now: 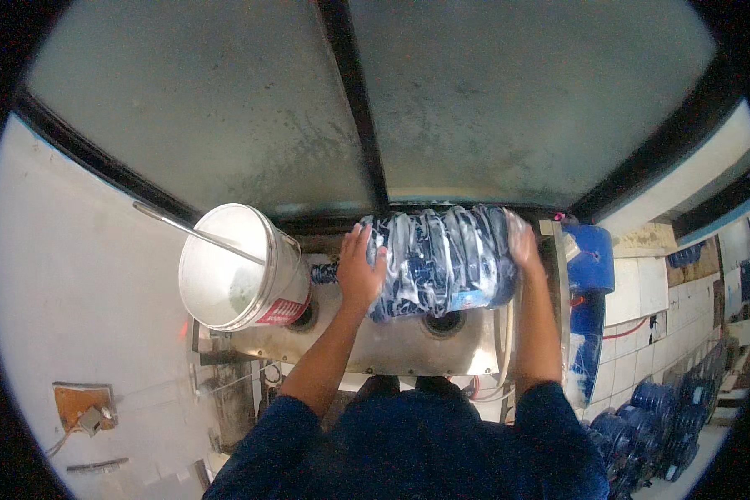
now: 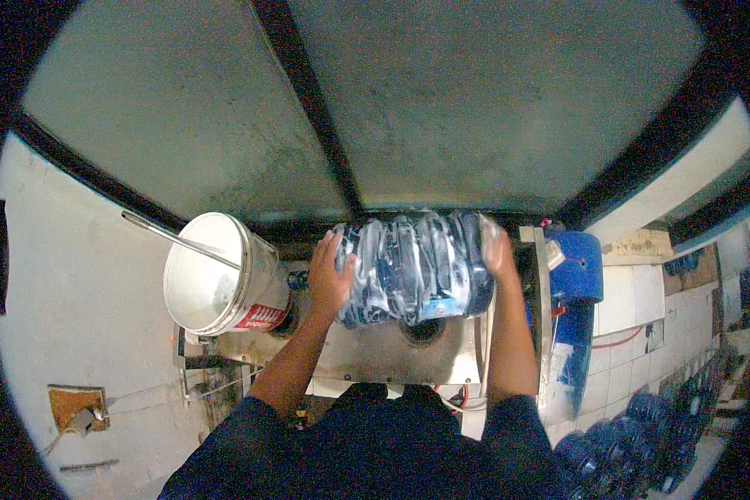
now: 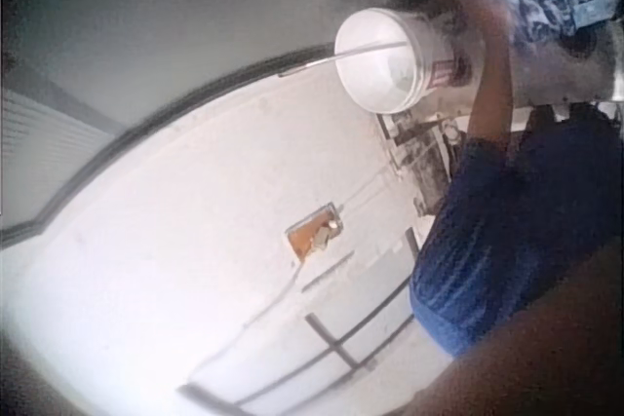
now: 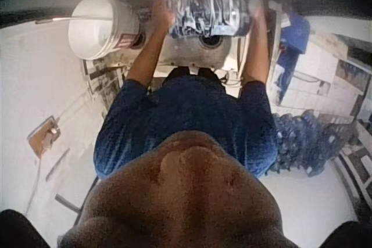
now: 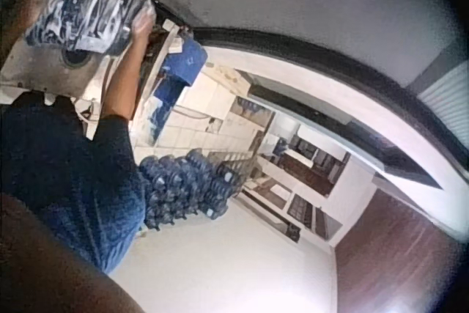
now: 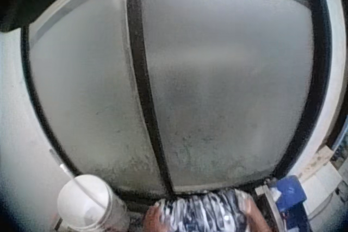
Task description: The person scrubs a large blue water jug with a soapy sponge, rinses it with a hose, and places it on a rack with other jugs. The person repeats this process for a second jug, scrubbing the exterior and interior before stacking it.
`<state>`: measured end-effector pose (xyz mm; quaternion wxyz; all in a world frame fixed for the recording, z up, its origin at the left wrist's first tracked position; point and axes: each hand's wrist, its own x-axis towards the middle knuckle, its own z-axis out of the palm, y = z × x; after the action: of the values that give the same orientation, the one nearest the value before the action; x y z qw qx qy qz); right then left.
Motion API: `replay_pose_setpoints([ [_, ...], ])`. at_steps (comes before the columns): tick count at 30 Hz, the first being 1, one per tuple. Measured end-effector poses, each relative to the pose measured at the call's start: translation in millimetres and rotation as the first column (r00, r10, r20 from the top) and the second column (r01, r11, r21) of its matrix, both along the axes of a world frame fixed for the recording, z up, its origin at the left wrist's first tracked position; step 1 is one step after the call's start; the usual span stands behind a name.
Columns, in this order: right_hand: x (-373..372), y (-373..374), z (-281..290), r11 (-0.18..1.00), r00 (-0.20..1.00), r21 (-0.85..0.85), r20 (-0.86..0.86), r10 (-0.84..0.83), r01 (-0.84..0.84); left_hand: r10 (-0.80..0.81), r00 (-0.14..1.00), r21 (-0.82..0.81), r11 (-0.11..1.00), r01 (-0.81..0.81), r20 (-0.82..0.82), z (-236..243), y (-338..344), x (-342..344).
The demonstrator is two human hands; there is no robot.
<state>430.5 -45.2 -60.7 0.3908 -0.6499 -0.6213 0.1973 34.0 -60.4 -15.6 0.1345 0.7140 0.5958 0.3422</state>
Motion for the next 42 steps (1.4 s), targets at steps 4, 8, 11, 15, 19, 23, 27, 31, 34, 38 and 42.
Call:
replay_pose_setpoints([
  [4, 14.8, 88.0, 2.6, 0.927, 0.952, -0.254, -0.202, 0.229, -0.277, 0.044, 0.999, -0.013, 0.999, -0.044, -0.025, -6.2, 8.2, 6.2],
  [8, 44.3, 99.4, -64.5, 0.878, 0.890, -0.251, -0.326, 0.319, -0.407, 0.054, 0.998, -0.001, 0.999, -0.054, -0.024, -10.8, -4.1, 10.9],
  [11, 65.7, 38.7, -139.7, 0.909, 0.794, -0.228, -0.587, 0.157, -0.348, 0.024, 1.000, -0.004, 1.000, -0.024, -0.010, -2.1, -9.4, 22.3],
  [15, 86.7, -64.5, -213.8, 0.965, 0.440, -0.183, -0.894, -0.085, -0.185, 0.057, 0.998, -0.030, 0.998, -0.056, 0.028, -1.7, -7.7, 28.5],
  [19, 49.4, -133.7, -166.0, 0.985, 0.836, -0.171, -0.541, -0.087, -0.008, 0.069, 0.997, -0.008, 0.998, -0.069, -0.018, -2.8, -2.4, 9.1],
  [23, 21.9, -147.9, -63.1, 0.994, 0.996, -0.086, 0.069, -0.064, 0.070, 0.048, 0.999, 0.024, 0.999, -0.048, -0.020, -1.2, -17.0, -0.9],
  [27, -20.0, -58.7, 11.0, 0.945, 0.545, -0.325, -0.799, -0.253, -0.039, 0.050, 0.999, 0.057, 0.997, -0.050, -0.009, -0.3, -39.6, -10.8],
  [31, 60.0, -94.6, -144.8, 0.923, 0.352, -0.323, -0.906, -0.237, -0.208, 0.032, 0.999, 0.062, 0.997, -0.034, 0.034, 2.2, -57.5, 5.0],
  [34, -43.9, -131.4, -23.1, 0.817, 0.426, -0.523, -0.815, -0.394, -0.244, 0.112, 0.994, 0.093, 0.990, -0.110, -0.011, -6.1, -77.4, -25.0],
  [38, -44.1, -172.8, -3.8, 0.958, 0.755, -0.288, -0.627, -0.192, 0.004, -0.008, 0.999, 0.021, 1.000, 0.007, 0.046, 0.1, -87.5, -44.3],
  [42, -60.0, -137.5, 37.5, 0.990, 0.975, -0.056, -0.178, -0.136, 0.128, -0.286, 0.890, 0.051, 0.957, 0.287, 0.354, -9.6, -100.5, -78.7],
])
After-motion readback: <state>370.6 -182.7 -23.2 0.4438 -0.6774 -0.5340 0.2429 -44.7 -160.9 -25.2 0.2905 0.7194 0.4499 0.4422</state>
